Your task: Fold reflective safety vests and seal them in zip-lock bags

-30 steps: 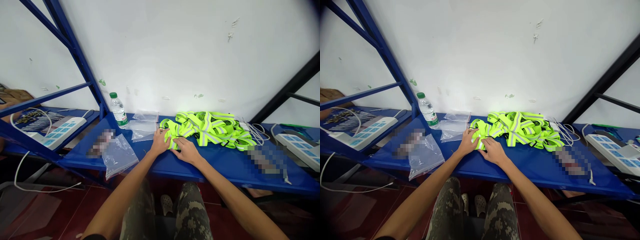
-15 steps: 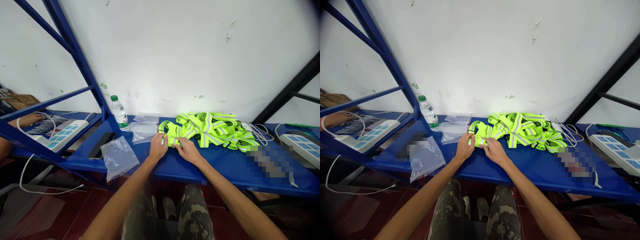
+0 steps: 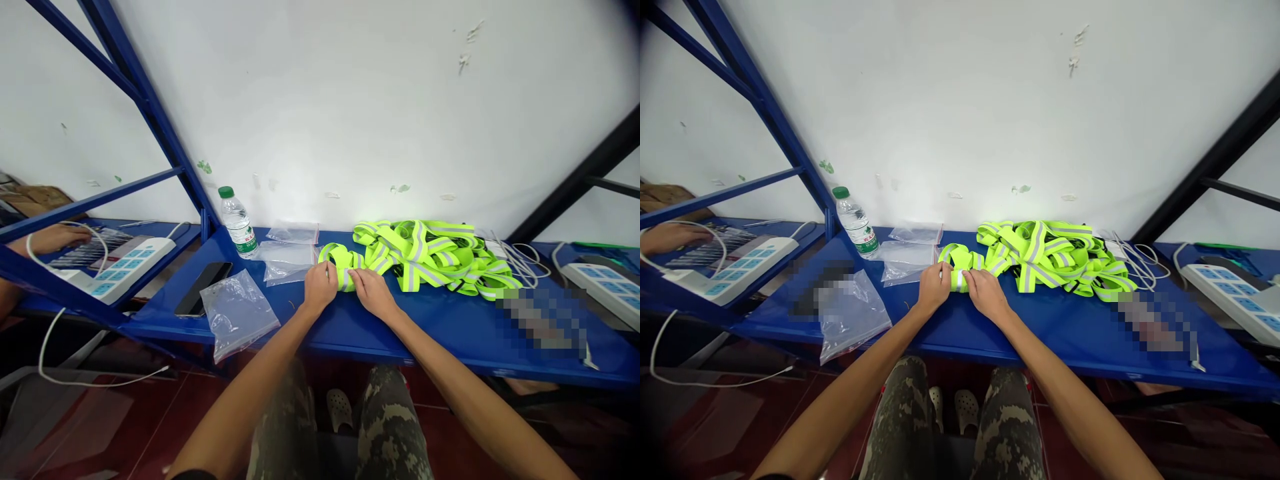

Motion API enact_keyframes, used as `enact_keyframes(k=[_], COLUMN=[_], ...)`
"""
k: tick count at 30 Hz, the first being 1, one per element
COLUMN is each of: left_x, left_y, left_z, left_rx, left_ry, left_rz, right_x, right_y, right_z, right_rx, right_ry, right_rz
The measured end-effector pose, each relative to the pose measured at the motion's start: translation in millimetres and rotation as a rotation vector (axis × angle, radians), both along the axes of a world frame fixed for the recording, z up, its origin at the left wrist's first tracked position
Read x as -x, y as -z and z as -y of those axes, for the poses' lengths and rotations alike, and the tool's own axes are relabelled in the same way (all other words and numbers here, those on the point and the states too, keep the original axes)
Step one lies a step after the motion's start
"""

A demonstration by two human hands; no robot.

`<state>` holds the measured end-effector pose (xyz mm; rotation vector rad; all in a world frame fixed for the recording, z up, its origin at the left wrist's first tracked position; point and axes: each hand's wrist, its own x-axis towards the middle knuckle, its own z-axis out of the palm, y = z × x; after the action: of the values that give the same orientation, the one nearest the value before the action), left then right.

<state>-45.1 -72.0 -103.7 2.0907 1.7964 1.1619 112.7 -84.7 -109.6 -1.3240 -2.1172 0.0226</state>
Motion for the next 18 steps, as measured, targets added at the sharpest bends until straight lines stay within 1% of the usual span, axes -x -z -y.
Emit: enact_keyframes(k=[5,9,14,18], left_x=[-4,-4,-6,-9], left_y=[-3.8,0.7,11.5,10.6], left_z=[-14,-23,-24,-16], left_rx=[0.085,0.134,0.03,-0.082], left_ry=[-0.03,-0.045,-0.067,-0.045], left_rz=[-0.003,-0.033,0.024,0.051], right_x=[4,8,10,12], right_y=[-0.4,-0.3,3.1,3.5], right_z=[-12,-21,-24,-21], right_rx=[0.057,0.079,0.08,0.027], right_ry=[0.156,0.233,0.301,0.32], right_rz=[0.053,0.08,0.102,0.159])
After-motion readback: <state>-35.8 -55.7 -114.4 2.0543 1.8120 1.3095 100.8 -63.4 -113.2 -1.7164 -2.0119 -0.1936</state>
